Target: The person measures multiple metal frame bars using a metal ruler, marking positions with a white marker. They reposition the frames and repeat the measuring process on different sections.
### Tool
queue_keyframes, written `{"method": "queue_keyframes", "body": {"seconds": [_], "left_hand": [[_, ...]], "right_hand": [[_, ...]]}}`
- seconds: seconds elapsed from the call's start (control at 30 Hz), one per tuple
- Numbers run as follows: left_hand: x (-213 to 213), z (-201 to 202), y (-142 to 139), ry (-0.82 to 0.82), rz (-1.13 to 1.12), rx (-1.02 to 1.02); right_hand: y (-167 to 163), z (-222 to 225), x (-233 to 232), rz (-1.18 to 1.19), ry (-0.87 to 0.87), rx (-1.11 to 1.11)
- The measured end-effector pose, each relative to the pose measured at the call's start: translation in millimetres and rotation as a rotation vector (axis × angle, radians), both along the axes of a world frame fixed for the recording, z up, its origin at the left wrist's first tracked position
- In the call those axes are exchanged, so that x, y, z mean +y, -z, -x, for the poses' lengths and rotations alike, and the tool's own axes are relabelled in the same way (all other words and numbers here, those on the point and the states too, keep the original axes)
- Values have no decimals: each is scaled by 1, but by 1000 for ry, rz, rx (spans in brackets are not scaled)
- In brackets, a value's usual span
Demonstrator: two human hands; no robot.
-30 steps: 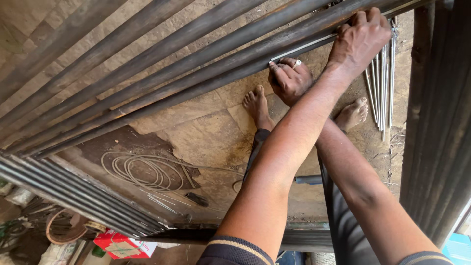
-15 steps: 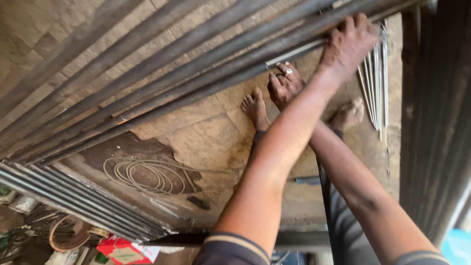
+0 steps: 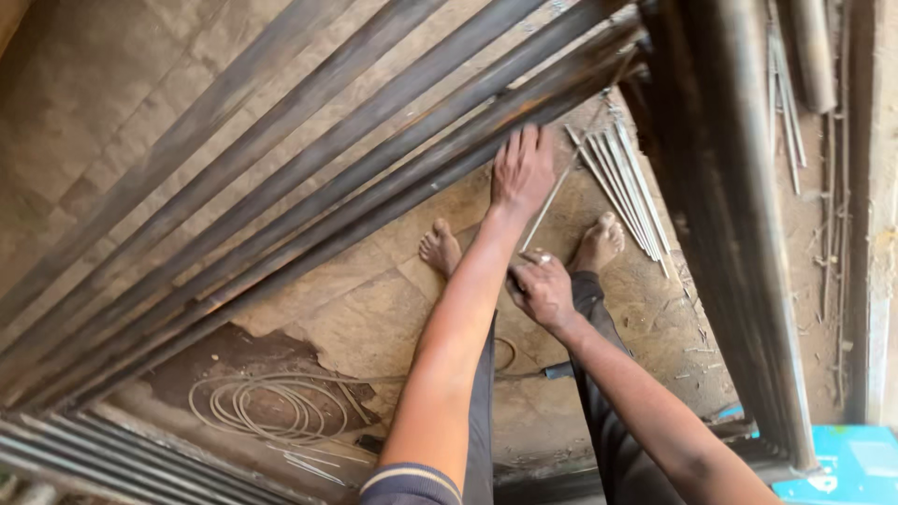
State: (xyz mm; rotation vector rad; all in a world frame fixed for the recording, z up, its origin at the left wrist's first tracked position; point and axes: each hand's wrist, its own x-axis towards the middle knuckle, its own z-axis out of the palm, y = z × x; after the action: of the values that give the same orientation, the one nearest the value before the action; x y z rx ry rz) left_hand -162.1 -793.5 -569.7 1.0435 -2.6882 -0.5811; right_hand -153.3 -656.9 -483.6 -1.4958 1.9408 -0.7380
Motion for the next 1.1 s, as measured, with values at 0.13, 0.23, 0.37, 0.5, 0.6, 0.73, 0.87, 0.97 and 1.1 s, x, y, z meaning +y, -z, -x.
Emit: {"method": "queue_keyframes", "body": {"seconds": [0.13,0.23,0.37,0.5,0.6,0.73,0.87,0.97,1.1], "left_hand": [[49,11,6,-305,-889,-111],[71,19,13,-442,-1127,63],[82,-19,3,-649,-1329,-243],[60,-83,-34,-466,-296,36],[21,-103,-40,-408,-254,38],[-31,-86,-17,-242,-117,16],[-51,-60,1,-187,-17,-15],[-52,-41,5,-225,-55,-13],[-49,-28,9,-200,-91,-56]], "right_hand": [[22,21,8,-117,122,-238],[37,26,12,-108,156,-309],[32,18,41,-6,132,-314],[7,23,78,-30,133,-185],[-2,34,100,-66,221,-164],[6,51,115,-119,345,-112],[13,61,124,-116,369,-111],[17,62,132,-95,389,-126],[17,61,142,-113,428,-130]]}}
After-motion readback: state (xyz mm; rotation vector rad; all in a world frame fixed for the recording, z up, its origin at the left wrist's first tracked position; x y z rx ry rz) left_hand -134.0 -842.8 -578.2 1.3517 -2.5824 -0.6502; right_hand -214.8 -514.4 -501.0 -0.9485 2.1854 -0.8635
